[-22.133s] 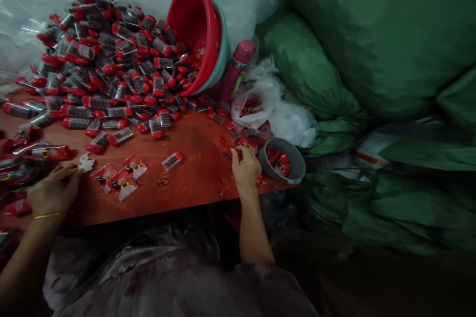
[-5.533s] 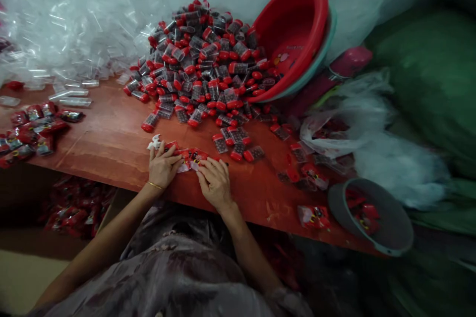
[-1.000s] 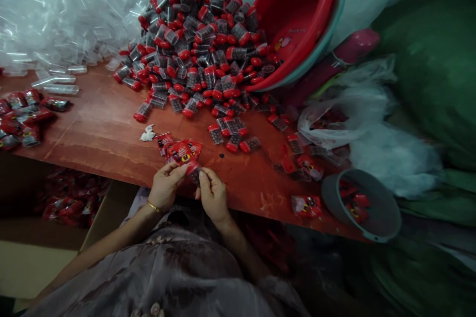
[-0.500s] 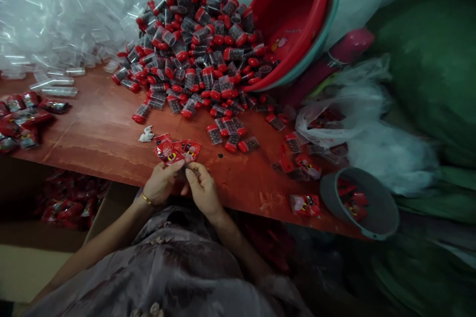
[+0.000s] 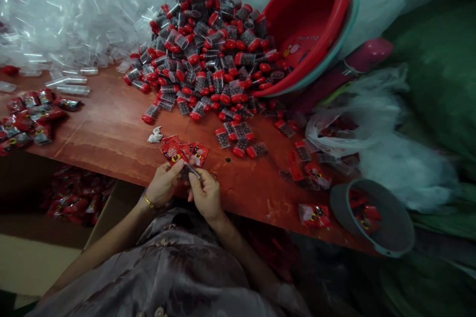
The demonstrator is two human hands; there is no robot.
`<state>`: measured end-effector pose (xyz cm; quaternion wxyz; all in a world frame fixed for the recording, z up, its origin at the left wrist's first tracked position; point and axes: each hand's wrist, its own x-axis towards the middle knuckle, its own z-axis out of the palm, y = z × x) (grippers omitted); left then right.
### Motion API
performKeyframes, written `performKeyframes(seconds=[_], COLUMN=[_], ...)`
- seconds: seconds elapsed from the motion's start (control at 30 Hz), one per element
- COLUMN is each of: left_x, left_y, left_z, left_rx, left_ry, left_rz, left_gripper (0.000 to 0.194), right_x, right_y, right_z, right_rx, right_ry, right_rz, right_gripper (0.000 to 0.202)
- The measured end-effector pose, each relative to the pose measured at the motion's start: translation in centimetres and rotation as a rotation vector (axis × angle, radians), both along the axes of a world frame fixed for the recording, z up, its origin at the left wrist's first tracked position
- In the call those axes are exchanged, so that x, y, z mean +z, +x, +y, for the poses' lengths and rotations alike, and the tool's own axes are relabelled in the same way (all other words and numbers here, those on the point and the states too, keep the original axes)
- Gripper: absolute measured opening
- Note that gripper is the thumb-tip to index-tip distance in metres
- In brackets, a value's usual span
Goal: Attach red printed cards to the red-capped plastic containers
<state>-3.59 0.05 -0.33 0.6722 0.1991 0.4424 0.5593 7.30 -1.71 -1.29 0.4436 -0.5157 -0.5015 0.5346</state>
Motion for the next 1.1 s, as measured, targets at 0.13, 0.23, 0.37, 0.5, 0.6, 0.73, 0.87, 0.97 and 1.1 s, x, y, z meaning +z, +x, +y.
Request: performKeyframes(seconds=[0.13, 0.23, 0.37, 0.5, 0.6, 0.73, 0.87, 0.97, 1.1], left_x=[-0.2, 0.2, 0.2, -0.5, -0.4, 0.7, 1.2, 1.0, 0.7], left_y=[0.7, 0.5, 0.0, 0.6, 0.8, 0.1, -0.6, -0.6, -1.1], left_z=[-0.5, -0.4, -0.1, -0.5, -0.8, -0.4, 0.0, 0.1, 0.2], left_rx=[-0.051, -0.047, 0.042, -0.015, -0.041, 0.019, 0.032, 0.026, 0.008], left_ry=[-0.035, -0.007, 0.05, 0.003, 0.016, 0.007, -0.046, -0.054, -0.041], left_rz=[-0.006, -0.018, 0.001, 0.041, 0.044, 0.039, 0.015, -0.025, -0.012], left_gripper=[0.042, 0.04, 0.041, 0.044, 0.042, 0.04, 0.043, 0.044, 0.045], right_x=[0.3, 0.5, 0.6, 0.7, 0.9, 1.1, 1.1, 0.9, 0.4], right_y=[-0.4, -0.3, 0.0, -0.3, -0.8, -0.8, -0.2, -0.1, -1.2], right_z=[0.3, 0.4, 0.4, 0.7, 1.1, 1.5, 1.3, 1.3, 2.2], right_rx=[-0.02, -0.026, -0.045, -0.075, -0.074, 0.066, 0.21, 0.198, 0.163], right_ry=[-0.025, -0.042, -0.048, 0.006, 0.037, 0.014, 0.02, 0.009, -0.041], right_rz=[0.025, 0.065, 0.04, -0.068, -0.098, -0.017, 0.058, 0.049, 0.092], right_gripper=[0.03, 0.031, 0.031, 0.031, 0.03, 0.03, 0.026, 0.019, 0.019])
